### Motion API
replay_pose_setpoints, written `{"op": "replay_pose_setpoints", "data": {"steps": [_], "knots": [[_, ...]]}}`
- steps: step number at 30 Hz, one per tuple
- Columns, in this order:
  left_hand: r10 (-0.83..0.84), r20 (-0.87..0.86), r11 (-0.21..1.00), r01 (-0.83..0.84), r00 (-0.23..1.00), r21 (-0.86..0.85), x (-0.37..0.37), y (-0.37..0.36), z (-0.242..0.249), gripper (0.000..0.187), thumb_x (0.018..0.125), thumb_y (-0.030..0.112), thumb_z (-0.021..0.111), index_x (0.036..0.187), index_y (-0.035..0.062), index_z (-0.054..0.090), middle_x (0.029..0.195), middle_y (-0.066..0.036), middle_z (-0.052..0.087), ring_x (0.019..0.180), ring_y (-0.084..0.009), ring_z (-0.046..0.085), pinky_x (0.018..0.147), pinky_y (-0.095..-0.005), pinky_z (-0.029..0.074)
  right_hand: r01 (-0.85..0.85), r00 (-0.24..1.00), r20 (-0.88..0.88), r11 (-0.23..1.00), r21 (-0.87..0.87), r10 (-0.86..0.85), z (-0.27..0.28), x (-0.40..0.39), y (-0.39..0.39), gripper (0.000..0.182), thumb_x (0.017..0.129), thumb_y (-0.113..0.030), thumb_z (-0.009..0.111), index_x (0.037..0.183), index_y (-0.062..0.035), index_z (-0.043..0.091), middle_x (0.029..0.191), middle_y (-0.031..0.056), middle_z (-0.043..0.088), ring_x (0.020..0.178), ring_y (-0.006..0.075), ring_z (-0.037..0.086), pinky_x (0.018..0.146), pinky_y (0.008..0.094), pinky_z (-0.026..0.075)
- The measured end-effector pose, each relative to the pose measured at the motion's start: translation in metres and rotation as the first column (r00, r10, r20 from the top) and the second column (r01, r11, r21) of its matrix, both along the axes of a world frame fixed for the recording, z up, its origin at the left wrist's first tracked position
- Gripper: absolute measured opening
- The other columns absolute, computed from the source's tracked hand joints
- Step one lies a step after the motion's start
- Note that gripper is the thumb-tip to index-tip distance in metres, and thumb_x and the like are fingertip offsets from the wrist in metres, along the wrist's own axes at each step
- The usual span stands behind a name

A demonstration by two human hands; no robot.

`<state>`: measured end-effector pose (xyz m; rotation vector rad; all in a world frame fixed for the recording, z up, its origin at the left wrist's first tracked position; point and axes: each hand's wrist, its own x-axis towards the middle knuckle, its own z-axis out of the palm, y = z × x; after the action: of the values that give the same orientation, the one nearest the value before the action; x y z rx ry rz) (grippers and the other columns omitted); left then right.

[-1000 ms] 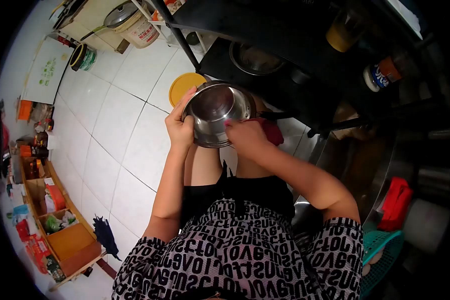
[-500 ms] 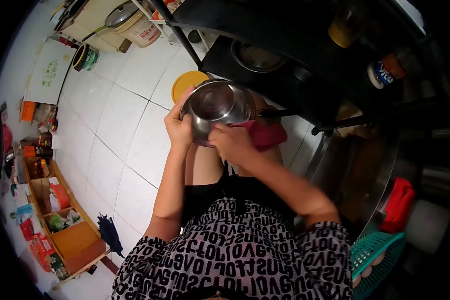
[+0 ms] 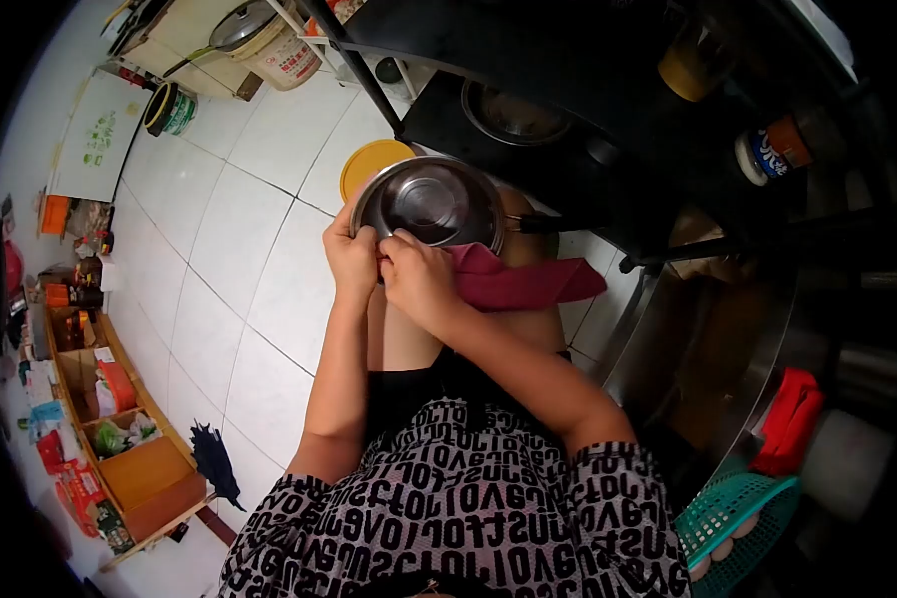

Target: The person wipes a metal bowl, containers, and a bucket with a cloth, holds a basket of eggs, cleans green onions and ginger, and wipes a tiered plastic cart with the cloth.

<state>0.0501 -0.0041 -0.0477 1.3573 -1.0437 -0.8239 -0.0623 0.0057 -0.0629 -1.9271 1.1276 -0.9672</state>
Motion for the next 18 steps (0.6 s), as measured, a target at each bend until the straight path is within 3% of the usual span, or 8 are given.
{"op": "replay_pose_setpoints", "data": {"steps": [3,5,6,7,9,12,16,18], "knots": [[-0.058,0.09,0.985,0.072,0.994,-0.155,0.004,0.002,-0.005,0.048,0.075,-0.006,0.04,0.118,-0.0053,0.063,0.124,-0.018,0.063,0.12,-0.0264,0.057,0.105,-0.0328,0.039,-0.113,0.987,-0.117,0.993,0.018,0.114,0.001,-0.034,0.0,0.008,0.08,-0.014,0.063,0.078,-0.0064,0.062,0.085,0.0095,0.063,0.075,0.0342,0.063,0.066,0.045,0.048],[-0.071,0.076,0.972,0.086,0.995,-0.22,0.001,0.004,-0.005,0.038,0.085,0.005,0.045,0.118,-0.0073,0.062,0.125,-0.019,0.062,0.122,-0.0288,0.055,0.107,-0.0358,0.037,-0.197,0.94,-0.256,0.972,0.126,0.224,-0.001,-0.06,0.002,0.007,0.08,-0.014,0.064,0.078,-0.0078,0.064,0.085,0.0082,0.064,0.076,0.0318,0.065,0.066,0.0431,0.049],[-0.059,0.114,0.964,0.087,0.992,-0.252,-0.001,0.004,-0.008,0.046,0.099,0.026,0.039,0.117,-0.0086,0.061,0.127,-0.02,0.06,0.124,-0.0303,0.053,0.108,-0.0369,0.035,-0.177,0.935,-0.29,0.977,0.119,0.205,0.0,-0.064,0.003,0.006,0.079,-0.016,0.066,0.079,-0.01,0.067,0.085,0.0071,0.065,0.076,0.0297,0.066,0.066,0.0415,0.05],[-0.059,0.107,0.964,0.085,0.992,-0.252,-0.002,0.004,-0.011,0.046,0.099,0.026,0.039,0.117,-0.0086,0.061,0.127,-0.02,0.06,0.124,-0.0303,0.053,0.108,-0.0369,0.035,-0.177,0.933,-0.296,0.977,0.121,0.205,-0.002,-0.063,0.005,0.006,0.079,-0.016,0.066,0.079,-0.01,0.067,0.085,0.0071,0.065,0.076,0.0297,0.066,0.066,0.0415,0.05],[-0.099,-0.08,0.962,0.075,0.992,-0.262,-0.002,0.002,-0.017,0.065,0.104,0.041,0.022,0.118,-0.0083,0.061,0.127,-0.02,0.059,0.124,-0.0313,0.052,0.109,-0.0373,0.034,-0.137,0.962,-0.227,0.987,0.079,0.152,-0.007,-0.049,0.007,0.009,0.08,-0.017,0.068,0.081,-0.0086,0.068,0.082,0.0063,0.065,0.076,0.0287,0.065,0.066,0.0387,0.05],[-0.073,-0.156,0.976,0.039,0.985,-0.214,-0.004,0.003,-0.025,0.074,0.104,0.046,0.012,0.121,-0.0073,0.06,0.127,-0.019,0.059,0.122,-0.0303,0.053,0.107,-0.0357,0.034,-0.034,0.991,0.137,0.99,0.14,0.015,-0.004,-0.009,0.001,0.007,0.08,-0.009,0.064,0.082,-0.0028,0.064,0.076,0.011,0.062,0.069,0.0269,0.061,0.064,0.0349,0.047],[-0.005,-0.092,0.995,-0.004,0.996,-0.102,-0.004,0.01,-0.014,0.073,0.104,0.047,0.012,0.125,-0.0054,0.058,0.127,-0.017,0.06,0.119,-0.0279,0.054,0.104,-0.0327,0.036,0.09,0.796,0.524,0.915,0.393,-0.302,0.013,0.031,-0.025,0.002,0.085,0.001,0.063,0.086,0.0012,0.061,0.07,0.0004,0.058,0.065,0.005,0.051,0.059,0.0226,0.043],[0.01,-0.027,0.999,-0.012,1.0,-0.051,-0.004,0.014,-0.004,0.073,0.104,0.047,0.011,0.125,-0.0053,0.058,0.126,-0.017,0.06,0.119,-0.0284,0.054,0.104,-0.0328,0.036,0.03,0.765,0.58,0.914,0.405,-0.282,0.009,0.033,-0.024,0.002,0.085,0.0,0.063,0.086,0.0011,0.061,0.07,-0.0003,0.057,0.065,0.0047,0.05,0.059,0.0224,0.043]]}}
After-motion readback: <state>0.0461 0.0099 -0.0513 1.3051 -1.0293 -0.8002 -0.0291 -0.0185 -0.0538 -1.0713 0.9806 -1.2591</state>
